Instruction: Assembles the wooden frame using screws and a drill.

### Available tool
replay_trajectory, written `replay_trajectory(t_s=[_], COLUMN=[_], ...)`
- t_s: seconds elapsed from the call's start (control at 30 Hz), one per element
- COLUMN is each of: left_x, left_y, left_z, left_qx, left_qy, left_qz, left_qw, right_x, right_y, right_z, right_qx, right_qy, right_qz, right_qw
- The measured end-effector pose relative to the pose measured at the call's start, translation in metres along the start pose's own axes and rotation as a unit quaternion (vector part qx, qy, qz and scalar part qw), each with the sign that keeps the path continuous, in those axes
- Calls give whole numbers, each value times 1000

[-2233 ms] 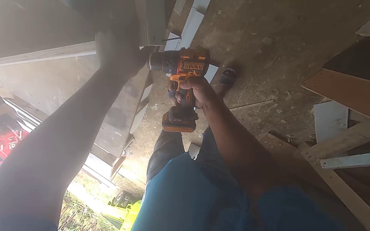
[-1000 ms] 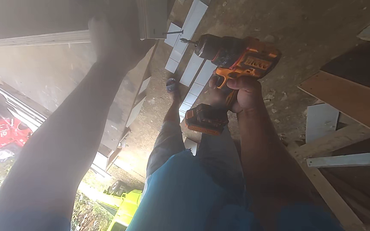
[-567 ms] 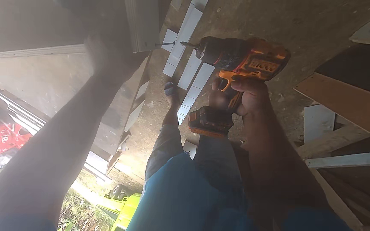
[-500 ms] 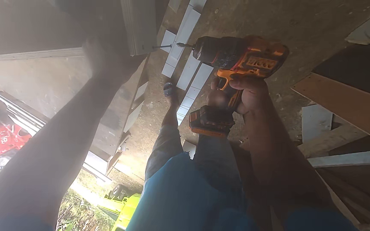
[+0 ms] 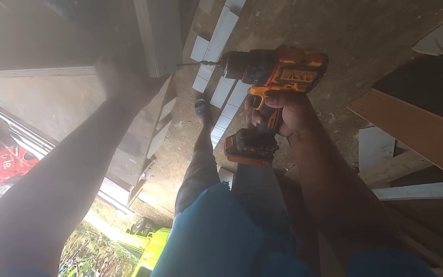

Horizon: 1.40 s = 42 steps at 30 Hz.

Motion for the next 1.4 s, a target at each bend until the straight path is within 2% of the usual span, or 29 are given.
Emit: replay_trajectory(t_s=[0.53,1.13,1.4], left_x=[-1,3,4], left_y=[-1,0,-1], left_z=[2,1,1], left_qx=[13,19,35], left_qy=[-6,-24,-38], left_qz=[18,4,3], left_qw=[1000,1000,999], right_x=[-8,-39,-46], right_y=[-6,-20,-25], right_z=[4,4,2], right_qx=[1,31,6], right_qy=[9,-21,-27], right_qz=[44,125,138], right_qw=[999,991,990])
Point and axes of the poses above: each hand's wrist, its own z-axis away from the middle knuckle, its own y-axis out of the back of the hand, x = y × z, the point moved 3 cm from there along -z, towards the middle knuckle, and after that the axes turned 2 degrees about z, right-handed, at the moved point
